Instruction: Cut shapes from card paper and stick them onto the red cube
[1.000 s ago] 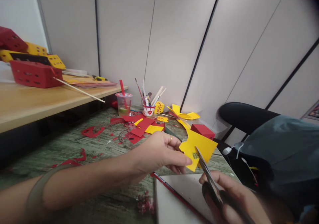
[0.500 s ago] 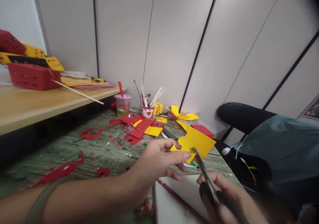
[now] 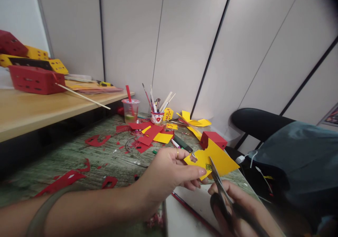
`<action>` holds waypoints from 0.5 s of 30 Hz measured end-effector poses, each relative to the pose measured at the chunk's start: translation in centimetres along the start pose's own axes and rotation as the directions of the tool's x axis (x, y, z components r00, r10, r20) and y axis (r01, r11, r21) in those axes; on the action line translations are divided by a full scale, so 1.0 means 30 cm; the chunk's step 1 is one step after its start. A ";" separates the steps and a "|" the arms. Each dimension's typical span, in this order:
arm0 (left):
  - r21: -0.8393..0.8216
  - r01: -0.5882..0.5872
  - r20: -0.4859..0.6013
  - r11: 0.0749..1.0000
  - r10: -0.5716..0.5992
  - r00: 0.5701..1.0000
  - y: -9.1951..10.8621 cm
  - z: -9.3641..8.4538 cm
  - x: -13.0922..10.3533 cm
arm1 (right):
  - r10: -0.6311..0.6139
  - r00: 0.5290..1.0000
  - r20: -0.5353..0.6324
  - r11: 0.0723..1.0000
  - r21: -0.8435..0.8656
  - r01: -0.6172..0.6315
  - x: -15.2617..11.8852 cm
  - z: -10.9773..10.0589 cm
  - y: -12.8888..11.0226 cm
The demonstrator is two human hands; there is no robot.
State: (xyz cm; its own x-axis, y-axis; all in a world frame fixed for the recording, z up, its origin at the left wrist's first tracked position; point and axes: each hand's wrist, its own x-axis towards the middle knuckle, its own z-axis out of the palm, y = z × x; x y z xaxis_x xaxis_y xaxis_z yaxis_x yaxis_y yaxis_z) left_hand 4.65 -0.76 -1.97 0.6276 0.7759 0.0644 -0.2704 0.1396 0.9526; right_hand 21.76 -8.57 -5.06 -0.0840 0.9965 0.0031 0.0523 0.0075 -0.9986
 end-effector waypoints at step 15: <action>0.067 0.017 0.059 0.998 -0.021 0.998 0.031 -0.002 -0.017 | -0.069 0.997 -0.039 0.964 -0.261 0.056 0.003 -0.024 0.023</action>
State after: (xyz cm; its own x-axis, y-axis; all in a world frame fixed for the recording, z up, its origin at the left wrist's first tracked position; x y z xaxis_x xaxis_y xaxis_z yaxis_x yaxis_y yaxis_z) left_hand 4.02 -0.98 -1.12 0.6753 0.7349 0.0616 -0.2099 0.1114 0.9713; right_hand 22.49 -8.40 -5.72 -0.0482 0.9961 0.0741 0.3053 0.0853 -0.9484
